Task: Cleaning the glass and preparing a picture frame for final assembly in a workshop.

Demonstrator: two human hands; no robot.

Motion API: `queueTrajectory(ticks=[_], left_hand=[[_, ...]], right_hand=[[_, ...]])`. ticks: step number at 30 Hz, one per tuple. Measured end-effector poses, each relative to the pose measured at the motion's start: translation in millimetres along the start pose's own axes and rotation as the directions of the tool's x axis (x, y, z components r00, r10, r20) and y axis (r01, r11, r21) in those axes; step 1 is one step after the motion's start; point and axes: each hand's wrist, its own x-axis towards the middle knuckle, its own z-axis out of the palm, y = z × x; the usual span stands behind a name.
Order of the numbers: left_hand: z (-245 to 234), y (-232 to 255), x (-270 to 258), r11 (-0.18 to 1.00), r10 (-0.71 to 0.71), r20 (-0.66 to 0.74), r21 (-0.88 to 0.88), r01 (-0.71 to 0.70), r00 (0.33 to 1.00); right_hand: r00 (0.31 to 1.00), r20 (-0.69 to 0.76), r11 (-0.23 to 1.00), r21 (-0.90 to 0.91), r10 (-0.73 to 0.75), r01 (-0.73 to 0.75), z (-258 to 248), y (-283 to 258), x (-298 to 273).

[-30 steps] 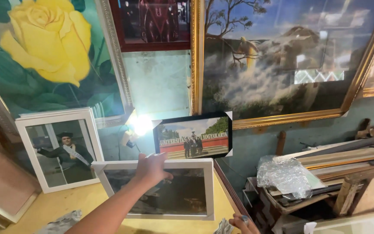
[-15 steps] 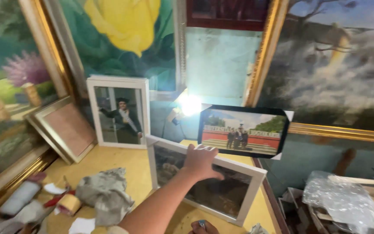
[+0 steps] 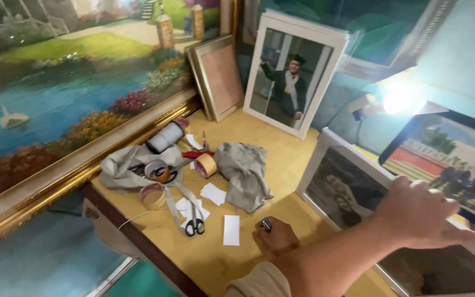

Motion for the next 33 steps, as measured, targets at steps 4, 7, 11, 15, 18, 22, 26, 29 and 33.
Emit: queueTrajectory(ticks=[4, 7, 11, 15, 18, 22, 26, 29, 33], left_hand=[[65, -23, 25, 0.996, -0.018, -0.186, -0.091, 0.001, 0.982], [177, -59, 54, 0.987, -0.012, -0.533, -0.141, -0.075, 0.846], [185, -79, 51, 0.985, -0.035, -0.514, -0.164, -0.058, 0.857], [187, -78, 55, 0.974, -0.025, -0.479, -0.21, -0.086, 0.878], [124, -48, 39, 0.991, 0.001, -0.372, -0.127, -0.052, 0.928], [97, -54, 34, 0.985, 0.162, 0.028, -0.059, -0.16, 0.986], [-37, 11, -3, 0.994, 0.042, 0.286, -0.109, -0.011, 0.957], [-48, 24, 1, 0.995, -0.066, 0.296, 0.095, 0.04, 0.953], [-40, 22, 5, 0.98, -0.114, 0.261, 0.189, 0.065, 0.959]], right_hand=[[0.992, 0.062, 0.979, -0.17, -0.107, 0.116, 20, -46, 3], [0.954, 0.185, 0.939, -0.209, -0.236, 0.273, 36, -58, 11], [0.932, 0.183, 0.893, -0.279, -0.312, 0.354, 53, -59, 29], [0.971, 0.151, 0.909, -0.347, -0.187, 0.229, 63, -50, 52], [0.994, 0.08, 0.982, -0.167, -0.071, 0.083, 50, -42, 41], [0.993, -0.115, 0.988, 0.15, -0.018, 0.035, 33, 17, 46], [0.855, -0.394, 0.882, 0.186, -0.336, 0.433, -7, 102, -37], [0.65, -0.586, 0.757, 0.092, -0.484, 0.647, -63, 120, -84], [0.776, -0.451, 0.676, 0.736, 0.442, 0.043, -91, 189, -120]])
